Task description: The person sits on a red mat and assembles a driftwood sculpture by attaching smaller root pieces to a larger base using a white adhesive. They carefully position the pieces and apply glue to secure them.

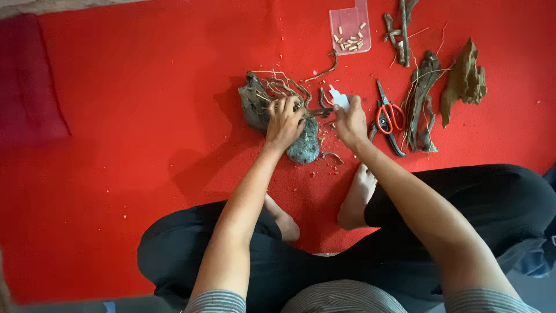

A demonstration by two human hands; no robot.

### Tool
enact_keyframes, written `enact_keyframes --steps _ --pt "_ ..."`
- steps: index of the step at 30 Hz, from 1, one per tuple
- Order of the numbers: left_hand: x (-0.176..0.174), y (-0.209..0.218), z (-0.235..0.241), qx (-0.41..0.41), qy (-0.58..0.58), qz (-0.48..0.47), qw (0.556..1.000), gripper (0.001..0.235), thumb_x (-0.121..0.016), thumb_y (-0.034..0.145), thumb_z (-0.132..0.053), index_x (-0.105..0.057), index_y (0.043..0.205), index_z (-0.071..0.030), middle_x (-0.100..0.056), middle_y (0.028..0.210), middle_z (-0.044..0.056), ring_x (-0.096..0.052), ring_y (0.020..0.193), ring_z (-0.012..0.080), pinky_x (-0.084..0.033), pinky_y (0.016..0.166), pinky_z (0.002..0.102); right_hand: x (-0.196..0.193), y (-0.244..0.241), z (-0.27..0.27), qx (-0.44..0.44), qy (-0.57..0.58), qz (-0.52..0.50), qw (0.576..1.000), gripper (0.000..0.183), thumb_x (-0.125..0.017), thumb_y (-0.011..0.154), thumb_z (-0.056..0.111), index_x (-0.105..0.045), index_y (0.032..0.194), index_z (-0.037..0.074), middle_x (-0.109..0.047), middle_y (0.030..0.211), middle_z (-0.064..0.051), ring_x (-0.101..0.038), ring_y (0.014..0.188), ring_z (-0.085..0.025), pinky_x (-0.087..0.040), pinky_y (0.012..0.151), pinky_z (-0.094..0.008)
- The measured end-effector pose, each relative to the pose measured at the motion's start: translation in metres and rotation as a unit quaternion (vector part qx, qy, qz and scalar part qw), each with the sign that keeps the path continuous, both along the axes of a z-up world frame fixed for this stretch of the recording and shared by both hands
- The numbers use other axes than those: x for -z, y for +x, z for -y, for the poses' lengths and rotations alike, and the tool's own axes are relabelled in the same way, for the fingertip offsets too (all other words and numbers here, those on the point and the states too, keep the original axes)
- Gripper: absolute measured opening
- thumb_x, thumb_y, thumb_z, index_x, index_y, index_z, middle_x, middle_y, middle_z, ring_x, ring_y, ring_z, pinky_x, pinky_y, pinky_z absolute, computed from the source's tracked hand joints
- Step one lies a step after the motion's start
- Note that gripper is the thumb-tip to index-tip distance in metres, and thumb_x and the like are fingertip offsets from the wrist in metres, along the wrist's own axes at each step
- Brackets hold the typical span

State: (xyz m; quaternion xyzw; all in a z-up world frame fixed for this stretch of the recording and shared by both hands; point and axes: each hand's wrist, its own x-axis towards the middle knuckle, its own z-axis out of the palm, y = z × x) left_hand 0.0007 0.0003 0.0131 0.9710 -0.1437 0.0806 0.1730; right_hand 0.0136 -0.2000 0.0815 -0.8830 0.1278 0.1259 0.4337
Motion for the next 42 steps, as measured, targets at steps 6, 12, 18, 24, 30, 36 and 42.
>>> enact_keyframes --steps 6,12,18,24,30,36,42 --pt "-0.003 0.002 0.0 0.011 0.007 -0.01 1.0 0.026 -0.08 0.076 -0.026 -0.07 0.099 -0.021 -0.052 0.123 0.001 -0.047 0.125 0.0238 -0.033 0.11 0.052 0.034 0.008 0.008 0.063 0.089 0.022 0.994 0.029 -0.067 0.1 0.026 -0.056 0.124 0.013 -0.067 0.099 -0.016 -0.067 0.097 -0.033 -0.049 0.08 -0.047" --pt "-0.005 0.006 0.0 0.017 0.026 -0.02 0.999 0.025 -0.081 0.074 -0.026 -0.069 0.096 -0.021 -0.051 0.118 0.0 -0.048 0.122 0.0225 -0.033 0.11 0.052 0.068 0.024 0.019 0.07 0.174 0.076 0.979 0.022 -0.067 0.099 0.016 -0.057 0.117 0.008 -0.059 0.088 -0.005 -0.059 0.083 -0.019 -0.045 0.07 -0.032" --pt "-0.004 0.005 0.0 0.021 0.029 -0.015 0.999 0.021 -0.078 0.077 -0.027 -0.067 0.094 -0.021 -0.049 0.114 -0.001 -0.048 0.117 0.0215 -0.033 0.109 0.05 0.088 0.035 0.035 0.124 0.242 0.135 0.953 0.025 -0.065 0.103 0.011 -0.052 0.123 0.003 -0.063 0.096 -0.009 -0.062 0.087 -0.017 -0.057 0.068 -0.03" --pt "-0.001 0.004 0.001 0.01 0.028 0.0 1.0 0.023 -0.079 0.075 -0.029 -0.067 0.093 -0.022 -0.049 0.113 -0.001 -0.049 0.116 0.0209 -0.034 0.108 0.05 0.101 0.049 0.053 0.16 0.261 0.171 0.937 0.025 -0.067 0.104 0.011 -0.052 0.121 0.001 -0.063 0.107 -0.015 -0.061 0.105 -0.022 -0.056 0.085 -0.038" --pt "-0.007 0.004 0.003 0.002 0.03 0.009 1.0 0.024 -0.079 0.074 -0.03 -0.066 0.094 -0.023 -0.051 0.113 -0.001 -0.049 0.117 0.0219 -0.035 0.108 0.051 0.117 0.076 0.076 0.127 0.064 0.112 0.983 0.035 -0.084 0.085 0.023 -0.067 0.111 0.008 -0.072 0.091 -0.015 -0.072 0.089 -0.027 -0.057 0.071 -0.042" --pt "0.005 0.004 0.003 -0.001 0.023 0.014 1.0 0.022 -0.077 0.075 -0.031 -0.067 0.094 -0.026 -0.051 0.112 -0.002 -0.05 0.116 0.0224 -0.035 0.107 0.051 0.159 0.085 0.097 0.043 -0.075 -0.01 0.996 0.051 -0.087 0.075 0.038 -0.069 0.119 0.021 -0.075 0.102 -0.005 -0.073 0.1 -0.024 -0.058 0.085 -0.041" --pt "0.024 0.006 0.002 -0.006 0.021 0.016 1.0 0.025 -0.078 0.074 -0.031 -0.069 0.096 -0.026 -0.052 0.114 -0.001 -0.051 0.118 0.024 -0.035 0.107 0.053 0.14 0.078 0.083 -0.019 -0.12 -0.027 0.992 0.041 -0.082 0.08 0.034 -0.07 0.116 0.02 -0.073 0.11 -0.013 -0.067 0.11 -0.036 -0.054 0.092 -0.05"
